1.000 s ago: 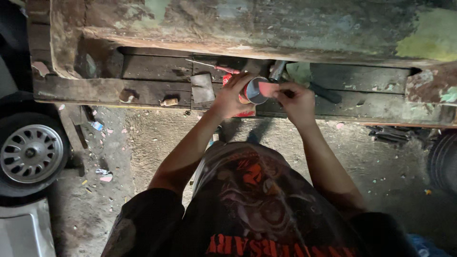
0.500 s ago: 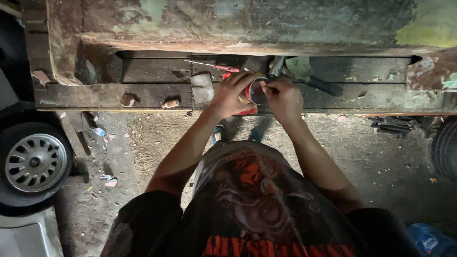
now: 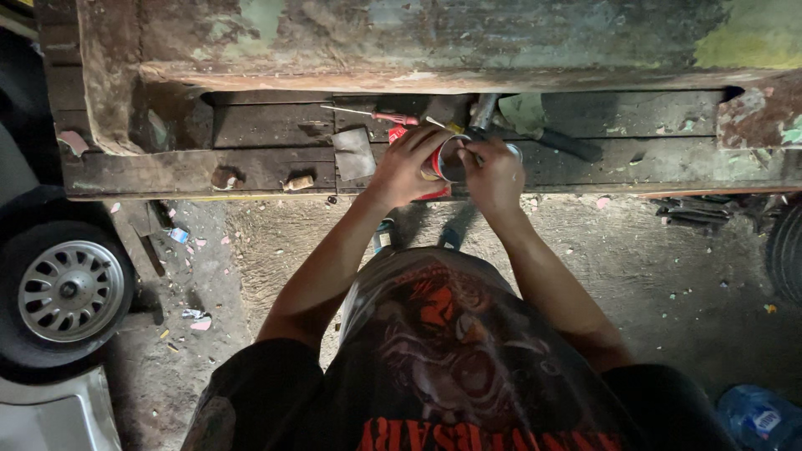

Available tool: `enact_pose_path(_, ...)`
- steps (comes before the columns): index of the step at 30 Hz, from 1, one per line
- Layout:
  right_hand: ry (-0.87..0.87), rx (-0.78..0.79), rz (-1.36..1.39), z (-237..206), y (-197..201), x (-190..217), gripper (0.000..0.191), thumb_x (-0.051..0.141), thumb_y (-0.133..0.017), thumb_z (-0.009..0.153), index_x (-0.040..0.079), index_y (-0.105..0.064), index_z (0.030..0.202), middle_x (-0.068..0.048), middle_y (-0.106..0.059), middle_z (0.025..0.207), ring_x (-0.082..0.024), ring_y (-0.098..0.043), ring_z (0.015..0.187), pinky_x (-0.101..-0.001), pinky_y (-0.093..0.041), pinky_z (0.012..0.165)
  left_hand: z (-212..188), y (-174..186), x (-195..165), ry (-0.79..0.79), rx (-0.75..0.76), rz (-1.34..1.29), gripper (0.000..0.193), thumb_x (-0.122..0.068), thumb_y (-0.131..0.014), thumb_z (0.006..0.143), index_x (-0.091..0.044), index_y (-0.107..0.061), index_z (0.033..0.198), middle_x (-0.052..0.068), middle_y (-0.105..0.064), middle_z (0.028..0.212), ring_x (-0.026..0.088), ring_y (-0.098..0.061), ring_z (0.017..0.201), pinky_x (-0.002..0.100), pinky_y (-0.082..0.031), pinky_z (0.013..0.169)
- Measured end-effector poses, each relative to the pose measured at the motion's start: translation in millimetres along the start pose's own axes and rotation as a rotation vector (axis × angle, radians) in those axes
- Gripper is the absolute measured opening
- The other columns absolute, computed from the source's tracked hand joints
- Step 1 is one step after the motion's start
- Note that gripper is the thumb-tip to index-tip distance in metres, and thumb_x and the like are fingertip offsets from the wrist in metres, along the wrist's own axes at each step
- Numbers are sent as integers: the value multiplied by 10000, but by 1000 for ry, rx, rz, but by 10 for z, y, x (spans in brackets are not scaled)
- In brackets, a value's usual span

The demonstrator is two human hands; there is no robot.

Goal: The person sands a long wooden beam with sandpaper, moving along its length. The person then opens a small container and scrapes its contents onto a red packet.

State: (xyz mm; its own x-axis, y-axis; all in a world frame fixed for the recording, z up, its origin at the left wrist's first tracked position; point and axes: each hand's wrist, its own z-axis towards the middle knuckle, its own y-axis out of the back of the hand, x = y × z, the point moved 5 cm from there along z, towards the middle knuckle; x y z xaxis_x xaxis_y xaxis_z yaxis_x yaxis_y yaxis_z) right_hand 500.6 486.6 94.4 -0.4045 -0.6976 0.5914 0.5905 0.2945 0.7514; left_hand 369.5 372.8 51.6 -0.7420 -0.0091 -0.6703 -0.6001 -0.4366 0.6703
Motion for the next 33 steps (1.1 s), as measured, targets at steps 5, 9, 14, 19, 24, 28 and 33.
enact_pose_path(5,-25,40,36,-5,-127,-115,136,176,-794,906,59,-782,976,-171,-710,936,-382,-691,825,-471,-530,703,10,-23,17,-33,-29,-23,936,-279,-943,702,-146,-493,1511,141,-585,1442,345,-576,1316,459,-478,1136)
enact_pose_path(9,-31,78,113,-11,-242,-214,153,159,-766,914,35,-759,1004,-184,-716,976,-389,-695,871,-469,-539,742,-9,-35,67,-45,-48,-64,937,-256,-945,692,-143,-492,1504,155,-588,1449,352,-588,1315,447,-481,1139)
enact_pose_path(14,14,83,129,-4,-323,-253,141,129,-751,901,22,-748,994,-201,-708,983,-411,-681,904,-485,-531,765,-23,-67,127,-31,-89,-85,921,-219,-939,684,-130,-507,1493,181,-570,1460,374,-582,1333,445,-492,1130)
enact_pose_path(19,-6,148,158,47,-342,-211,132,135,-741,915,40,-754,1004,-198,-702,966,-397,-682,898,-480,-528,759,-19,-82,149,0,-101,-103,912,-205,-939,690,-133,-507,1491,166,-577,1463,348,-601,1319,427,-521,1107)
enact_pose_path(24,-47,66,149,77,-224,-102,143,187,-744,949,63,-765,1017,-168,-710,947,-372,-691,855,-464,-526,721,-14,-64,159,48,-97,-50,922,-194,-946,657,-136,-528,1477,166,-592,1452,344,-622,1289,421,-537,1078)
enact_pose_path(28,-64,46,-36,102,-157,-58,127,204,-740,958,98,-778,1016,-145,-726,983,-353,-699,813,-457,-534,679,3,-84,165,30,-116,-84,908,-193,-945,673,-130,-531,1479,174,-590,1462,338,-626,1304,412,-543,1095)
enact_pose_path(33,33,64,-52,126,-140,-13,139,191,-753,923,146,-793,1048,-97,-740,991,-316,-720,861,-436,-556,698,16,-132,192,-23,-144,-73,916,-203,-958,675,-116,-525,1477,182,-585,1456,352,-604,1327,433,-526,1110)
